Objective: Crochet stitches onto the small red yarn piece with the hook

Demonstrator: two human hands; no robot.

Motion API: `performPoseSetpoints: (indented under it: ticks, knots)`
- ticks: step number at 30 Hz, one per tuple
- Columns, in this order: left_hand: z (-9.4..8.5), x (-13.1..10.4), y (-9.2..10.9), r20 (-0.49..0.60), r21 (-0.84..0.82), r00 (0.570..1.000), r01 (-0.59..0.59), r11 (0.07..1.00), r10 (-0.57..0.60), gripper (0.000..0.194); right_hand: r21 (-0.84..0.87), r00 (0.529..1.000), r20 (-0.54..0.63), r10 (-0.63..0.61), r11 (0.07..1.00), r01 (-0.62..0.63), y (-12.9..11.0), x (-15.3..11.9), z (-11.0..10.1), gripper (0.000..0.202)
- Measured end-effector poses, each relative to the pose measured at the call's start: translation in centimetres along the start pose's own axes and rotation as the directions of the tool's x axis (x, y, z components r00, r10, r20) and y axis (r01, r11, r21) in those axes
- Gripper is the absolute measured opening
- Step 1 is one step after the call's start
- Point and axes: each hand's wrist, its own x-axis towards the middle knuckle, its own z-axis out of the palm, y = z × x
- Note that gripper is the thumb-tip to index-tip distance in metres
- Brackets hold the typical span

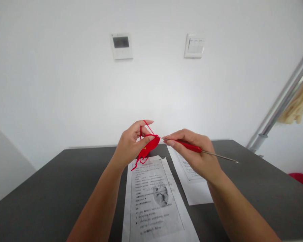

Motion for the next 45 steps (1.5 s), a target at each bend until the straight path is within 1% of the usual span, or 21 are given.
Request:
performPoseSetpoints:
  ticks: [3, 5, 8, 10, 12, 13, 15, 17, 19, 22, 24, 28, 30, 33, 35, 37, 38, 39, 41, 43, 45]
  knots:
    - [-0.3, 0.2, 0.0, 0.027, -0.083, 0.999, 0.025, 0.996, -0.023, 0.039, 0.186, 0.995, 0.006, 0.099, 0.978, -0.098, 0.1, 0.2, -0.4, 0.005]
    - [-0.4, 0.3, 0.0, 0.051, -0.148, 0.998, 0.054, 0.988, -0.047, 0.039, 0.335, 0.990, 0.019, 0.142, 0.932, -0.140, 0.3, 0.3, -0.3, 0.004]
    - [-0.5, 0.2, 0.2, 0.117, -0.255, 0.988, 0.128, 0.958, -0.101, 0.042, 0.501, 0.990, 0.014, 0.138, 0.856, -0.126, 0.6, 0.3, 0.2, 0.002]
    - [-0.5, 0.0, 0.5, 0.178, -0.318, 0.972, 0.205, 0.926, -0.155, 0.043, 0.507, 0.998, -0.033, 0.053, 0.862, -0.029, 0.9, 0.3, 0.7, 0.003]
    - [-0.4, -0.2, 0.8, 0.255, -0.355, 0.943, 0.298, 0.886, -0.215, 0.042, 0.397, 0.991, -0.072, -0.116, 0.908, 0.135, 1.1, 0.3, 1.1, 0.011]
    - [-0.4, -0.3, 0.9, 0.290, -0.368, 0.927, 0.339, 0.866, -0.240, 0.042, 0.313, 0.974, -0.068, -0.218, 0.922, 0.228, 1.2, 0.3, 1.2, 0.015]
    - [-0.5, -0.4, 1.1, 0.334, -0.378, 0.902, 0.394, 0.838, -0.273, 0.042, 0.147, 0.917, -0.029, -0.398, 0.906, 0.398, 1.3, 0.5, 1.1, 0.022]
    - [-0.5, -0.5, 1.3, 0.338, -0.386, 0.897, 0.409, 0.827, -0.285, 0.043, 0.045, 0.866, 0.021, -0.499, 0.866, 0.498, 1.3, 0.7, 0.9, 0.025]
    - [-0.5, -0.5, 1.3, 0.315, -0.381, 0.905, 0.397, 0.835, -0.287, 0.044, 0.006, 0.853, 0.072, -0.517, 0.855, 0.518, 1.2, 0.7, 0.7, 0.026]
    - [-0.1, -0.4, 1.3, 0.223, -0.346, 0.942, 0.318, 0.883, -0.252, 0.043, -0.019, 0.877, 0.088, -0.473, 0.879, 0.476, 1.2, 0.6, 0.8, 0.025]
    - [0.3, -0.4, 1.4, 0.159, -0.319, 0.965, 0.252, 0.914, -0.210, 0.044, -0.034, 0.893, 0.044, -0.448, 0.893, 0.450, 1.2, 0.4, 1.1, 0.023]
    - [1.1, -0.9, 1.9, 0.166, -0.236, 0.973, 0.200, 0.951, -0.163, 0.051, -0.062, 0.897, -0.056, -0.439, 0.898, 0.436, 1.1, 0.2, 1.8, 0.020]
    - [1.4, -1.3, 2.3, 0.139, -0.159, 0.979, 0.168, 0.973, -0.146, 0.051, -0.083, 0.896, -0.087, -0.436, 0.899, 0.430, 1.1, 0.1, 2.1, 0.021]
    - [2.1, -1.8, 2.8, -0.020, 0.019, 0.995, 0.093, 0.995, -0.093, 0.047, -0.163, 0.881, -0.094, -0.464, 0.880, 0.446, 1.4, 0.1, 2.3, 0.022]
    - [2.7, -1.9, 2.9, -0.155, 0.136, 0.988, 0.042, 0.990, -0.021, 0.044, -0.248, 0.868, -0.083, -0.489, 0.854, 0.457, 2.1, 0.1, 2.6, 0.021]
    - [3.2, -1.9, 2.7, -0.228, 0.127, 0.974, 0.031, 0.991, -0.001, 0.045, -0.318, 0.868, -0.079, -0.491, 0.837, 0.445, 2.8, 0.2, 3.1, 0.020]
    - [3.3, -1.8, 2.5, -0.219, 0.050, 0.975, 0.055, 0.997, -0.042, 0.047, -0.334, 0.868, -0.083, -0.490, 0.834, 0.439, 3.1, 0.2, 3.3, 0.018]
    - [3.3, -1.6, 2.4, -0.174, -0.062, 0.979, 0.098, 0.993, -0.107, 0.049, -0.336, 0.864, -0.080, -0.497, 0.830, 0.446, 3.3, 0.2, 3.4, 0.017]
    - [2.9, -1.2, 2.0, 0.018, -0.306, 0.969, 0.242, 0.921, -0.248, 0.052, -0.291, 0.854, -0.064, -0.516, 0.828, 0.479, 3.3, 0.3, 3.5, 0.013]
    - [2.0, -0.7, 1.8, 0.228, -0.436, 0.922, 0.383, 0.814, -0.312, 0.044, -0.189, 0.860, -0.046, -0.509, 0.850, 0.492, 2.8, 0.4, 3.4, 0.010]
    - [1.1, -0.4, 1.8, 0.362, -0.473, 0.877, 0.465, 0.749, -0.316, 0.034, -0.068, 0.890, -0.031, -0.455, 0.889, 0.452, 1.9, 0.4, 2.9, 0.008]
